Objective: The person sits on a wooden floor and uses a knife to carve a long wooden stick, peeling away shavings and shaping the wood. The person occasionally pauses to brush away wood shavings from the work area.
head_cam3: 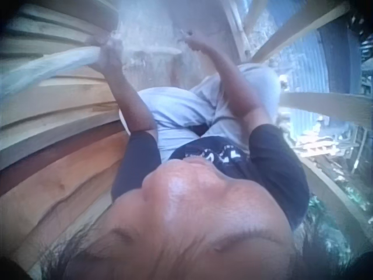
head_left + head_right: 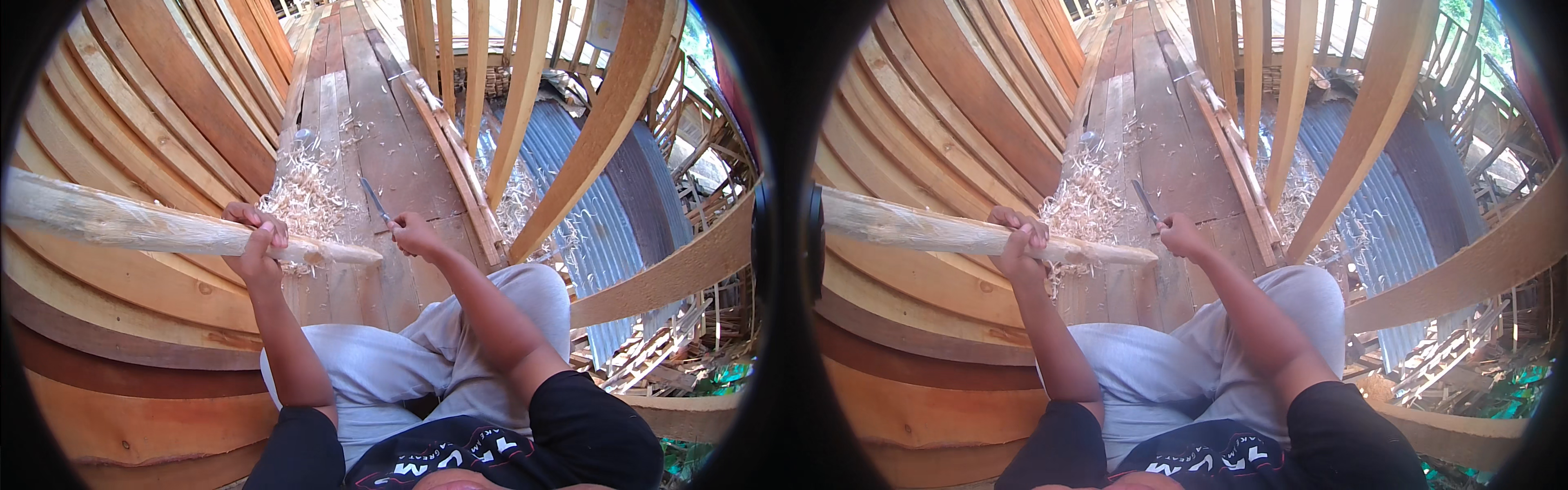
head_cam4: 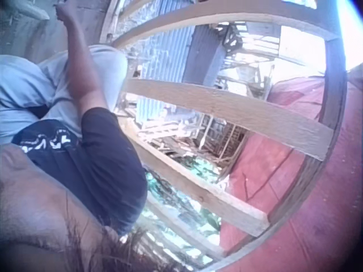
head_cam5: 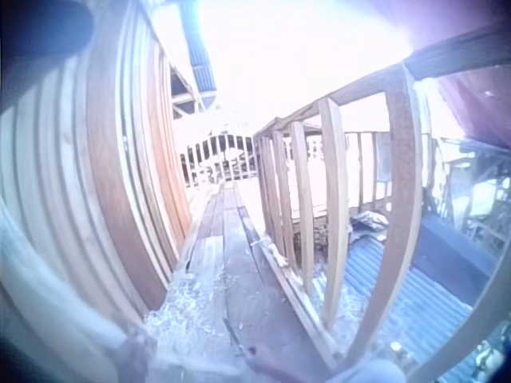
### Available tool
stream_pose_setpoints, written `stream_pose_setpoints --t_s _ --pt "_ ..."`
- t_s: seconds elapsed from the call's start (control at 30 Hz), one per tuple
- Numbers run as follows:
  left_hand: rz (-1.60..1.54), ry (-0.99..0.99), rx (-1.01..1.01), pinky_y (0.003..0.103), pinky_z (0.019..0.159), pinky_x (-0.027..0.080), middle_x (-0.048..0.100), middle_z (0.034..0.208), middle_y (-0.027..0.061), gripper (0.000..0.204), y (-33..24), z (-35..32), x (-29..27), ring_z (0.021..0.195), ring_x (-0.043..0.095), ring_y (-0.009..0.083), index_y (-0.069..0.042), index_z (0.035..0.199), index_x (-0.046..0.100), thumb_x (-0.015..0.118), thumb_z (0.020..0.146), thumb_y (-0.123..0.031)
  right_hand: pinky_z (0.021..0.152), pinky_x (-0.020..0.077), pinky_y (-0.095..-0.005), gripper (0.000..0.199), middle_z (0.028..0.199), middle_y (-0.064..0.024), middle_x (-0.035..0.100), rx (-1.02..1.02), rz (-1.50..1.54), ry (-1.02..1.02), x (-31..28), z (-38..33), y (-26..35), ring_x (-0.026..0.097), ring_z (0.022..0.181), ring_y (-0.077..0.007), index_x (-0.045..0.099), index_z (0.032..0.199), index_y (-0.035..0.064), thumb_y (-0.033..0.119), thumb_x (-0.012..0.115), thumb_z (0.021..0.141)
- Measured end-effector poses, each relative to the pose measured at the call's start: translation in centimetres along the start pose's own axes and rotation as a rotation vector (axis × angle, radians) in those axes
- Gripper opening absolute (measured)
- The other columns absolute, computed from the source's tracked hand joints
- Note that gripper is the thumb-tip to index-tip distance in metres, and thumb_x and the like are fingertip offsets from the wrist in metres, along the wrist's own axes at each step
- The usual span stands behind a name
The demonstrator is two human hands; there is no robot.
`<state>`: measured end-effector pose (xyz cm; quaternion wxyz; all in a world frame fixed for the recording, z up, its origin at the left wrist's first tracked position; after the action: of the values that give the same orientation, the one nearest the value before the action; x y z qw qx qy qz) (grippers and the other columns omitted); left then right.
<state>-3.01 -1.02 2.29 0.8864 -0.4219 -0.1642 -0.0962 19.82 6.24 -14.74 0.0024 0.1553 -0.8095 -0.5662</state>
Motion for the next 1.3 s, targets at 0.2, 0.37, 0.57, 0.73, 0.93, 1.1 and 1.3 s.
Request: stream_pose_setpoints --t_s 0.2,0.37,0.57,0.73,0.93,1.1,1.3 --pt "0.080 0.154 0.012 0.026 0.052 0.043 0.048 0.060 0.0036 0.026 1.3 0.6 0.1 0.049 0.047 0.0106 -0.003 0.097 0.045 0.055 0.073 0.000 0.071 0.0487 -0.0371 0.023 0.079 -0.0158 0.064 -0.258 -0.191 -0.093 1.3 1.7 -1.4 0.062 0.076 -0.0253 0.063 0.096 -0.0018 0.018 0.064 0.086" --pt "0.027 0.190 -0.012 0.027 0.058 0.043 0.045 0.059 0.0024 0.028 1.9 1.0 0.0 0.052 0.047 0.0119 -0.003 0.099 0.046 0.056 0.073 -0.005 0.055 0.0457 -0.0304 0.021 0.078 -0.0082 0.061 -0.192 -0.204 0.121 2.2 2.0 -2.1 0.056 0.065 -0.0160 0.061 0.101 -0.0023 0.014 0.061 0.088" --pt "0.084 0.177 0.092 0.034 0.071 0.043 0.046 0.069 0.0072 0.026 2.4 1.2 -0.5 0.070 0.051 0.0183 -0.007 0.094 0.042 0.055 0.072 -0.009 0.044 0.0408 -0.0290 0.023 0.070 -0.0062 0.055 0.145 0.022 0.343 2.8 2.4 -2.2 0.048 0.050 -0.0120 0.058 0.099 0.0003 0.021 0.049 0.092" --pt "0.028 0.122 -0.097 0.037 0.073 0.040 0.041 0.068 0.0069 0.023 1.5 2.3 0.5 0.071 0.047 0.0198 -0.008 0.088 0.040 0.053 0.070 -0.011 0.049 0.0457 -0.0414 0.050 0.070 -0.0146 0.059 0.386 -0.199 0.225 2.2 4.1 -4.7 0.055 0.051 -0.0256 0.058 0.097 -0.0014 0.040 0.031 0.098" --pt "-0.071 0.118 -0.036 0.030 0.063 0.032 0.034 0.062 0.0010 0.018 2.1 1.8 -1.4 0.058 0.035 0.0117 -0.012 0.080 0.035 0.052 0.074 -0.014 0.081 0.0457 -0.0543 0.056 0.088 -0.0292 0.065 -0.107 -0.557 -0.010 5.4 -0.2 3.1 0.061 0.088 -0.0482 0.065 0.087 -0.0048 0.035 0.028 0.099" --pt "-0.028 0.055 -0.060 0.029 0.064 0.031 0.033 0.061 -0.0011 0.018 2.6 2.4 -1.6 0.058 0.035 0.0103 -0.014 0.079 0.036 0.052 0.081 -0.021 0.082 0.0467 -0.0530 0.055 0.092 -0.0278 0.065 -0.111 -0.550 -0.082 5.6 2.3 -1.3 0.061 0.089 -0.0465 0.066 0.088 -0.0038 0.034 0.027 0.099" --pt "-0.042 -0.036 -0.044 0.029 0.064 0.031 0.034 0.062 0.0001 0.019 2.5 2.1 -1.7 0.059 0.033 0.0113 -0.012 0.079 0.036 0.054 0.079 -0.018 0.079 0.0464 -0.0518 0.054 0.085 -0.0271 0.064 -0.204 -0.491 -0.019 5.8 1.8 -0.6 0.061 0.082 -0.0451 0.064 0.087 -0.0040 0.035 0.029 0.100"
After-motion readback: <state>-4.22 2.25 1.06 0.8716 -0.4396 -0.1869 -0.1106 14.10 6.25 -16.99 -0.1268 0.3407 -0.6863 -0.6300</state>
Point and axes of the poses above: each hand's wrist, its own z-axis towards the middle knuckle, its own x-axis out of the palm, y = z × x, the point moved 1 cm from there along z, towards the middle knuckle
